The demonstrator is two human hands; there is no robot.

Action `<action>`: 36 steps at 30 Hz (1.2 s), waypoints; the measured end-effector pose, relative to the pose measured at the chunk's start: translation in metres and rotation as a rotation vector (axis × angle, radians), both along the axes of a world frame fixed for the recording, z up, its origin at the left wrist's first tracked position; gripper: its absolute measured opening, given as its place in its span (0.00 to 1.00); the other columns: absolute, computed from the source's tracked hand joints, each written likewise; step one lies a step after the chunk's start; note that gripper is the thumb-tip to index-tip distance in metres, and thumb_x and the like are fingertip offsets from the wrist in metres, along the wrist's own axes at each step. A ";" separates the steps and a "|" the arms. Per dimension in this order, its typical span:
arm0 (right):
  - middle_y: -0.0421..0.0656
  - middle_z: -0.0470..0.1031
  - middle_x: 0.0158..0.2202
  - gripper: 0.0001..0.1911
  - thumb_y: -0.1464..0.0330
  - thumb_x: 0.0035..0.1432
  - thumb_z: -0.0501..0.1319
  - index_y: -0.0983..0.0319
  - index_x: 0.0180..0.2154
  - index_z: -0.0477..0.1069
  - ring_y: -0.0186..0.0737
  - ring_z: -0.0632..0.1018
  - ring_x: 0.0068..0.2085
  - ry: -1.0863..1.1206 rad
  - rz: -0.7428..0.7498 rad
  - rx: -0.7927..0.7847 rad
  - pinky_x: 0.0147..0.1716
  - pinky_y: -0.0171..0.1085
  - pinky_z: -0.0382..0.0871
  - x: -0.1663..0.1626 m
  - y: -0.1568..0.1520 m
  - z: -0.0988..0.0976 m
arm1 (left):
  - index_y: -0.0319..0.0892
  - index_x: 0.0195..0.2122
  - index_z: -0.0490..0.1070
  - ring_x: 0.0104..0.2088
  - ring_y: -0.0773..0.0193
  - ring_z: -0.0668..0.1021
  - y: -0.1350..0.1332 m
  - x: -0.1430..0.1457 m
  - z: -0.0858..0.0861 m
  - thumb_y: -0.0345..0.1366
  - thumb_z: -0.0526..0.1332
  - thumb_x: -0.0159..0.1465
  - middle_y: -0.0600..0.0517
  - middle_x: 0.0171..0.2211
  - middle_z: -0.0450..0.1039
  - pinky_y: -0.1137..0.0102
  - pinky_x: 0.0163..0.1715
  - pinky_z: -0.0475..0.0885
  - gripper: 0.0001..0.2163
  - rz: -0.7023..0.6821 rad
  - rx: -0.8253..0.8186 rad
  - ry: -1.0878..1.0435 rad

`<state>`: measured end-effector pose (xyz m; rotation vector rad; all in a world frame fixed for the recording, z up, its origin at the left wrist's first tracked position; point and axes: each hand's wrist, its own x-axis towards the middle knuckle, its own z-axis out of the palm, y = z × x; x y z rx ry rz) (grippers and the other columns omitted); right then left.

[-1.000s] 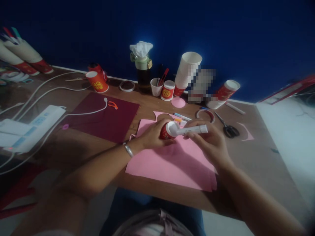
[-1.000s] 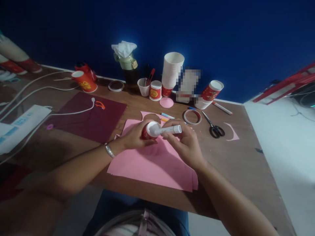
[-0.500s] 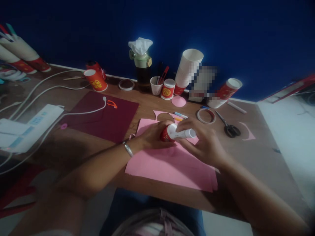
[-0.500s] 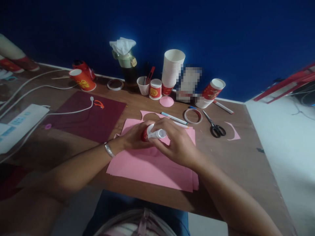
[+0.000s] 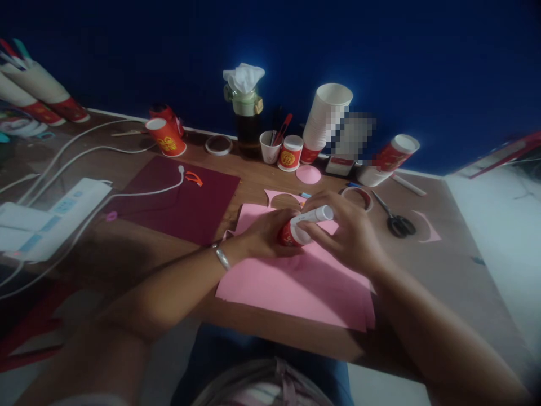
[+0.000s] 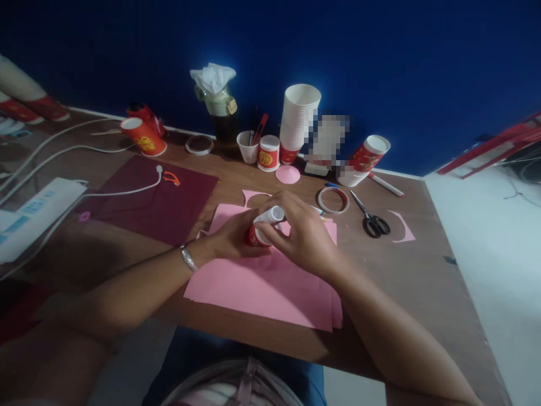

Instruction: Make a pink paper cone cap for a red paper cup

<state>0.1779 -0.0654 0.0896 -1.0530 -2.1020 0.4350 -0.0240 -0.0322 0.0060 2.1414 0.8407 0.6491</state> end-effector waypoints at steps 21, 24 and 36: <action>0.44 0.82 0.40 0.09 0.60 0.65 0.69 0.59 0.40 0.77 0.43 0.81 0.41 0.219 0.014 -0.012 0.40 0.41 0.78 0.015 0.002 -0.010 | 0.46 0.56 0.69 0.52 0.47 0.81 -0.003 -0.002 0.003 0.52 0.75 0.55 0.46 0.53 0.79 0.53 0.52 0.76 0.31 0.036 -0.024 -0.061; 0.45 0.81 0.40 0.09 0.60 0.66 0.69 0.59 0.41 0.77 0.43 0.81 0.40 0.208 0.007 0.009 0.40 0.41 0.77 0.014 0.004 -0.010 | 0.45 0.55 0.69 0.51 0.48 0.81 -0.003 -0.002 0.003 0.50 0.75 0.54 0.45 0.53 0.79 0.53 0.51 0.77 0.31 0.034 -0.038 -0.088; 0.40 0.81 0.32 0.14 0.60 0.57 0.75 0.59 0.37 0.76 0.38 0.81 0.30 0.708 -0.164 -0.352 0.31 0.38 0.78 0.018 0.015 -0.027 | 0.46 0.59 0.66 0.61 0.46 0.76 0.001 0.001 -0.004 0.45 0.76 0.57 0.41 0.61 0.72 0.50 0.61 0.72 0.32 0.070 -0.130 -0.319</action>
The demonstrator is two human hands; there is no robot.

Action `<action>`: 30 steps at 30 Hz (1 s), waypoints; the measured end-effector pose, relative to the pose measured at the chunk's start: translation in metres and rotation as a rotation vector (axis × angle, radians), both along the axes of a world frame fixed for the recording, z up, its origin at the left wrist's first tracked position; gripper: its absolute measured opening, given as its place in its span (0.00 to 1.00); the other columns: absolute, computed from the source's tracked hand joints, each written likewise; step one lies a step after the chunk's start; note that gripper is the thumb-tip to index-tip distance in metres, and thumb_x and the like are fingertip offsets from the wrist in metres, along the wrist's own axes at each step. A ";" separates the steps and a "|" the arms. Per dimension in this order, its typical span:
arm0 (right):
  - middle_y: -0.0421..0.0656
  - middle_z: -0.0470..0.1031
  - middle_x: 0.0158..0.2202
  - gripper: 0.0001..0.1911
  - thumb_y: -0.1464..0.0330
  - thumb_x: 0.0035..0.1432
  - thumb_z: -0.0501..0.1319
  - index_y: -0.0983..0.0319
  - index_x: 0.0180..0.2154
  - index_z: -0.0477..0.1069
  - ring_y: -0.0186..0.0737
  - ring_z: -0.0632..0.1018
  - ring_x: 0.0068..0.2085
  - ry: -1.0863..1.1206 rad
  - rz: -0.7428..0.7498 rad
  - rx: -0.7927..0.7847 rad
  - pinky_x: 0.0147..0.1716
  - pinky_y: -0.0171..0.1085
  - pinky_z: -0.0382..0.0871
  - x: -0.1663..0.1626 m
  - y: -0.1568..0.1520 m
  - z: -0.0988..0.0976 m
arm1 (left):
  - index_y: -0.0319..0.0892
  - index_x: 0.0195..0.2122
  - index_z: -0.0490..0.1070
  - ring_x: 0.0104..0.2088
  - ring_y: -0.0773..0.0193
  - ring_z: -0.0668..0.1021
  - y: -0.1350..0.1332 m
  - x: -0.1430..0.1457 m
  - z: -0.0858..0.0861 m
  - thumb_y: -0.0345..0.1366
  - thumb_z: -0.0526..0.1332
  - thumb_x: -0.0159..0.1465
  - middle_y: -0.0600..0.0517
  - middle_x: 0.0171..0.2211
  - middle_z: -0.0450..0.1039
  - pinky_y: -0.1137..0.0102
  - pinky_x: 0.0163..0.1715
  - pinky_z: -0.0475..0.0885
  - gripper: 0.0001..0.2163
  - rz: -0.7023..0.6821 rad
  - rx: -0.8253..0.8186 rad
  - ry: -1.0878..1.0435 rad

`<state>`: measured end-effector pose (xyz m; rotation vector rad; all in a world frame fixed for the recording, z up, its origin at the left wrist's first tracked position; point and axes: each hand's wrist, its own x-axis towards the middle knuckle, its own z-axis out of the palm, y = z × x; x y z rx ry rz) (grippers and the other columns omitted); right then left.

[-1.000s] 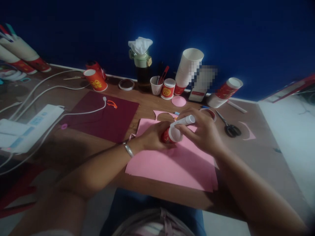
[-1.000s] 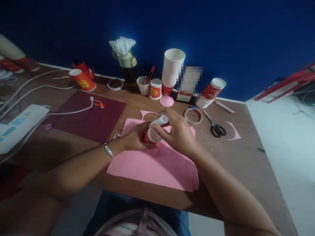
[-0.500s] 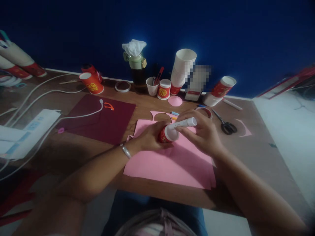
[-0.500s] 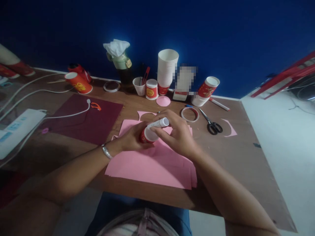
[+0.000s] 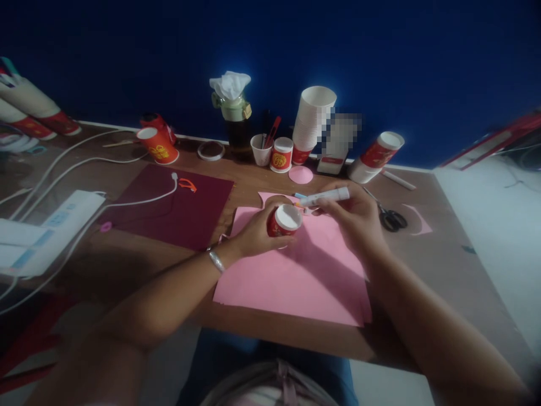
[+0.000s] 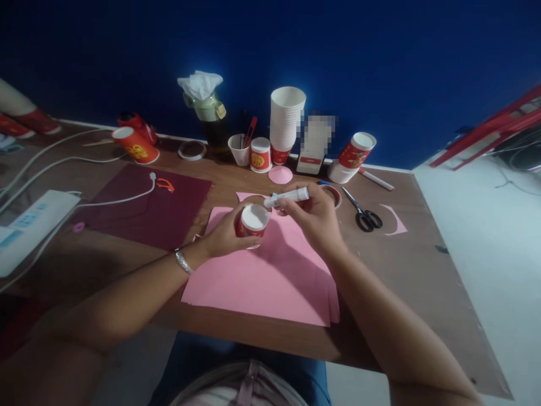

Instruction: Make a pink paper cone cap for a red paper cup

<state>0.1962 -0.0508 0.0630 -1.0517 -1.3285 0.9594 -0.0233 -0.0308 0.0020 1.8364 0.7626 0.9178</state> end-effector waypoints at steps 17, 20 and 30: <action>0.38 0.77 0.26 0.19 0.54 0.52 0.77 0.60 0.32 0.75 0.35 0.78 0.26 0.197 0.031 -0.198 0.28 0.36 0.75 0.004 -0.006 -0.031 | 0.46 0.59 0.64 0.61 0.45 0.74 0.001 0.004 -0.006 0.45 0.77 0.56 0.40 0.59 0.70 0.46 0.62 0.70 0.33 -0.007 0.077 -0.061; 0.38 0.77 0.26 0.20 0.53 0.52 0.77 0.60 0.31 0.75 0.35 0.78 0.26 0.201 0.019 -0.186 0.28 0.36 0.75 0.003 -0.005 -0.029 | 0.46 0.58 0.65 0.61 0.45 0.75 0.002 0.003 -0.009 0.45 0.77 0.57 0.40 0.59 0.69 0.46 0.62 0.70 0.32 -0.009 0.114 -0.029; 0.39 0.77 0.25 0.22 0.51 0.51 0.77 0.60 0.29 0.75 0.34 0.76 0.26 0.122 0.019 -0.137 0.27 0.36 0.76 -0.002 -0.001 -0.021 | 0.49 0.61 0.65 0.63 0.45 0.72 0.002 0.003 -0.004 0.42 0.77 0.57 0.43 0.61 0.68 0.45 0.65 0.68 0.33 -0.032 0.087 0.026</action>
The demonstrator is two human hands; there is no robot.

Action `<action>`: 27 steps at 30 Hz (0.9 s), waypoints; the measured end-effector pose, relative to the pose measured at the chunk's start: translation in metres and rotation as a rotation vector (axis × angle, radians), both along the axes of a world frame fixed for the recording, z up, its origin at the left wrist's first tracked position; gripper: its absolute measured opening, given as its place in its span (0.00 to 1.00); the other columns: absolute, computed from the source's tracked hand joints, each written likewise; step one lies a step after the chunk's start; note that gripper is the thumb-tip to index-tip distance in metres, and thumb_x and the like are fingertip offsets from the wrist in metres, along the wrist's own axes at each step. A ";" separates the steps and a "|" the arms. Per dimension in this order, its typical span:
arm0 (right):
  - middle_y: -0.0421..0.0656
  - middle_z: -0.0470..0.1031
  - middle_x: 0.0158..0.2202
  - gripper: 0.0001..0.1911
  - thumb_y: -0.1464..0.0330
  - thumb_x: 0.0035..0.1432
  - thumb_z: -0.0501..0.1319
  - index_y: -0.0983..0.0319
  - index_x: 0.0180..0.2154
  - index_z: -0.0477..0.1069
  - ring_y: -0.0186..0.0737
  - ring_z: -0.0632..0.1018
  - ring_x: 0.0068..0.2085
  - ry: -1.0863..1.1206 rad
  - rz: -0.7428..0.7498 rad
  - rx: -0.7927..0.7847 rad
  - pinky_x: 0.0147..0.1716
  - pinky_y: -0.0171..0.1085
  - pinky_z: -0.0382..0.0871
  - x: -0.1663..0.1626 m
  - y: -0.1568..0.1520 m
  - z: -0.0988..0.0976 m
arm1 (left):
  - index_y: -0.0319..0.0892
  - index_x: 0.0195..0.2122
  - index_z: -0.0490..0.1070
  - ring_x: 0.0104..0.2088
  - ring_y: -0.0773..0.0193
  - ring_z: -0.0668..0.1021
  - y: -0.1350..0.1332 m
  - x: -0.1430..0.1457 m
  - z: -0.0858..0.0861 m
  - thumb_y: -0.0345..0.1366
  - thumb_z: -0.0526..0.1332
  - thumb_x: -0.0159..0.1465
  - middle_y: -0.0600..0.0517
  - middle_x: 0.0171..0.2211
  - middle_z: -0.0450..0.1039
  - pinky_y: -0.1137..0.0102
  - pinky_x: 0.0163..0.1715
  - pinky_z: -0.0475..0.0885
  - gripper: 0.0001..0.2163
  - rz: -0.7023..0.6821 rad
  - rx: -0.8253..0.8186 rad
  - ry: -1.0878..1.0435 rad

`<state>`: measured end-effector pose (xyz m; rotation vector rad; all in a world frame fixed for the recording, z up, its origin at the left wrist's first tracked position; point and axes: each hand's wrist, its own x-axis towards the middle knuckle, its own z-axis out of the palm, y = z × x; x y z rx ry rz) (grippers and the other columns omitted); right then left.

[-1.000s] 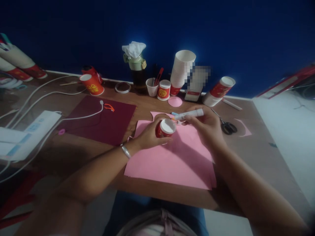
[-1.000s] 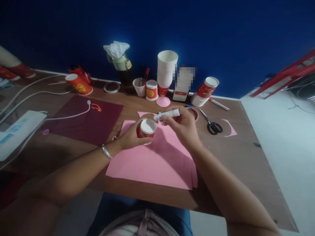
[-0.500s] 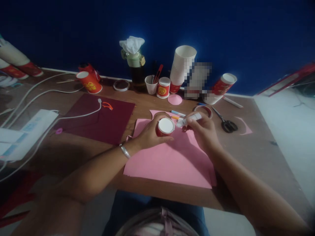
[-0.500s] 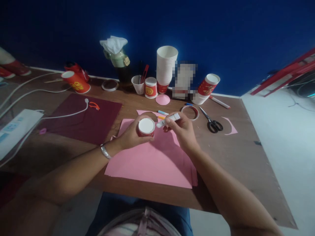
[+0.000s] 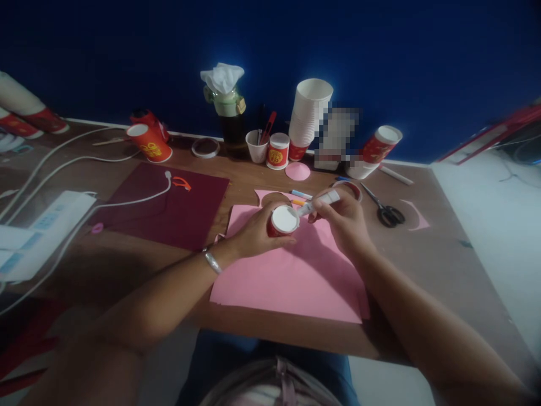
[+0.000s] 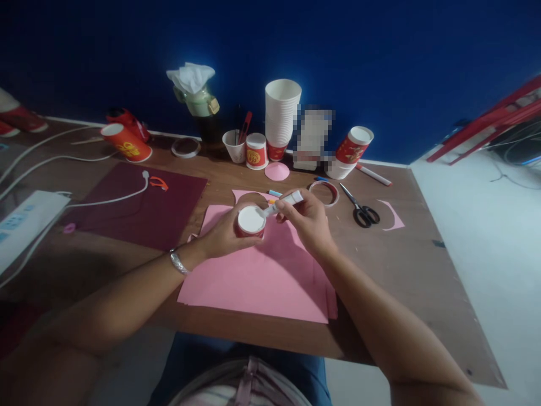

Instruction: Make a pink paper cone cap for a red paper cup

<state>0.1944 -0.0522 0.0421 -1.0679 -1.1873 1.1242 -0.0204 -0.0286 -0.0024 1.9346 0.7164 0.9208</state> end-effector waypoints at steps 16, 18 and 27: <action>0.41 0.79 0.30 0.20 0.51 0.59 0.73 0.60 0.35 0.74 0.40 0.81 0.32 -0.368 -0.001 0.065 0.32 0.39 0.74 0.005 0.007 0.006 | 0.48 0.61 0.64 0.64 0.45 0.74 -0.005 -0.002 0.014 0.43 0.78 0.55 0.42 0.64 0.69 0.49 0.63 0.72 0.36 0.028 -0.063 0.156; 0.41 0.79 0.30 0.21 0.51 0.58 0.73 0.60 0.34 0.73 0.40 0.81 0.32 -0.354 -0.004 0.056 0.32 0.39 0.74 0.005 0.007 0.005 | 0.48 0.62 0.63 0.65 0.45 0.73 -0.005 -0.002 0.015 0.43 0.78 0.55 0.42 0.64 0.69 0.48 0.64 0.71 0.36 0.018 -0.055 0.148; 0.41 0.80 0.32 0.20 0.51 0.59 0.73 0.60 0.36 0.73 0.41 0.81 0.33 -0.339 0.028 0.060 0.34 0.40 0.75 0.006 0.004 0.007 | 0.49 0.62 0.64 0.63 0.44 0.75 -0.004 -0.002 0.012 0.44 0.78 0.55 0.41 0.62 0.71 0.46 0.63 0.72 0.36 0.016 -0.077 0.133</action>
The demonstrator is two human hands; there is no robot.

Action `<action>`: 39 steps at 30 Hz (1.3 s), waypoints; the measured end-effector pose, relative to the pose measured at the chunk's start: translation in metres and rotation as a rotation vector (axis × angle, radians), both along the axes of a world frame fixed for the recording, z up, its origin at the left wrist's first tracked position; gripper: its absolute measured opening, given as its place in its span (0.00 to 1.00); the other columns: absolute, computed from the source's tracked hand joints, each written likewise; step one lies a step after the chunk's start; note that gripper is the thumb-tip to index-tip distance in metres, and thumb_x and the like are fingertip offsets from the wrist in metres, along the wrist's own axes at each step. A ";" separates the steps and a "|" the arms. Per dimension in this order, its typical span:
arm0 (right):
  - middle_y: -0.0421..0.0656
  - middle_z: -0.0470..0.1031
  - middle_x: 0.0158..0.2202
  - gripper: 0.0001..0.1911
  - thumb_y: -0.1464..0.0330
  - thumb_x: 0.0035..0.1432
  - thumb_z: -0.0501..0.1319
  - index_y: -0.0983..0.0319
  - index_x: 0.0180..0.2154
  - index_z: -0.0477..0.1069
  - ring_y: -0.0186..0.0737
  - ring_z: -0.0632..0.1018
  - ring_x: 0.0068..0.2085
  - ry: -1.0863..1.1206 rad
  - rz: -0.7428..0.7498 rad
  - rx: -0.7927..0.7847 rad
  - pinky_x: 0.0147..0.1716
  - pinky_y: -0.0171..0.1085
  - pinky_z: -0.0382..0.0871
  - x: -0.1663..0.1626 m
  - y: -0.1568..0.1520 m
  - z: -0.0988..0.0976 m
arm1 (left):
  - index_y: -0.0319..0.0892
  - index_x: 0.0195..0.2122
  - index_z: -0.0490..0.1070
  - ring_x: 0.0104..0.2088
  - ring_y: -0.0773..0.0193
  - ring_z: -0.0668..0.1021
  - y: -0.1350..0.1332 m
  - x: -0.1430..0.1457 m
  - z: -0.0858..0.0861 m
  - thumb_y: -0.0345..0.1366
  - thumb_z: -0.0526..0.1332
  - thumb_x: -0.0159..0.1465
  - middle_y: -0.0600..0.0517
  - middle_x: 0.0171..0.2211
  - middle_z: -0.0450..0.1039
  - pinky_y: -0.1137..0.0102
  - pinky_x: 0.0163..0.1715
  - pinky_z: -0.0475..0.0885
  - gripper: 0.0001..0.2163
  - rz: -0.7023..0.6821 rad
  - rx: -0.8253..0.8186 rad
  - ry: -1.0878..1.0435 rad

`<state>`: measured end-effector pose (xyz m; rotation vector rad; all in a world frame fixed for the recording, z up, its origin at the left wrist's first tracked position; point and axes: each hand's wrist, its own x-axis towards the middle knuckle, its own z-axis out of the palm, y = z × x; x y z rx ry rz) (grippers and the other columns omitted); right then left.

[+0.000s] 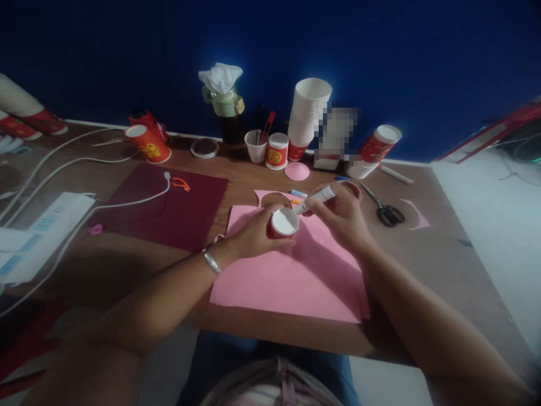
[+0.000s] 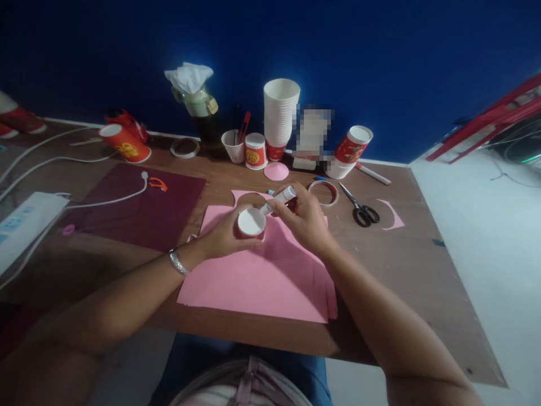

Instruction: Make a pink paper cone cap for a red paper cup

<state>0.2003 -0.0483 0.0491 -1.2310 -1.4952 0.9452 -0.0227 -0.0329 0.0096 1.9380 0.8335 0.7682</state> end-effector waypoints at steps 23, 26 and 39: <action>0.41 0.79 0.30 0.21 0.50 0.58 0.72 0.60 0.33 0.73 0.40 0.80 0.32 -0.018 -0.042 0.025 0.32 0.39 0.74 0.000 -0.001 0.002 | 0.49 0.58 0.67 0.62 0.43 0.77 0.000 0.000 0.001 0.44 0.78 0.55 0.43 0.64 0.70 0.48 0.59 0.76 0.32 0.019 0.044 0.028; 0.41 0.79 0.30 0.21 0.49 0.59 0.71 0.60 0.34 0.73 0.40 0.80 0.32 -0.033 -0.035 0.049 0.32 0.39 0.73 -0.003 0.001 0.004 | 0.50 0.60 0.65 0.63 0.44 0.76 0.000 0.000 0.003 0.44 0.77 0.55 0.43 0.63 0.71 0.48 0.60 0.74 0.34 0.015 0.028 0.027; 0.40 0.76 0.28 0.17 0.55 0.62 0.69 0.60 0.31 0.71 0.36 0.73 0.28 -0.271 0.055 0.087 0.28 0.38 0.65 -0.006 0.016 0.019 | 0.48 0.59 0.64 0.54 0.46 0.81 0.001 -0.001 0.001 0.44 0.76 0.55 0.43 0.60 0.73 0.52 0.51 0.79 0.33 0.028 0.017 0.092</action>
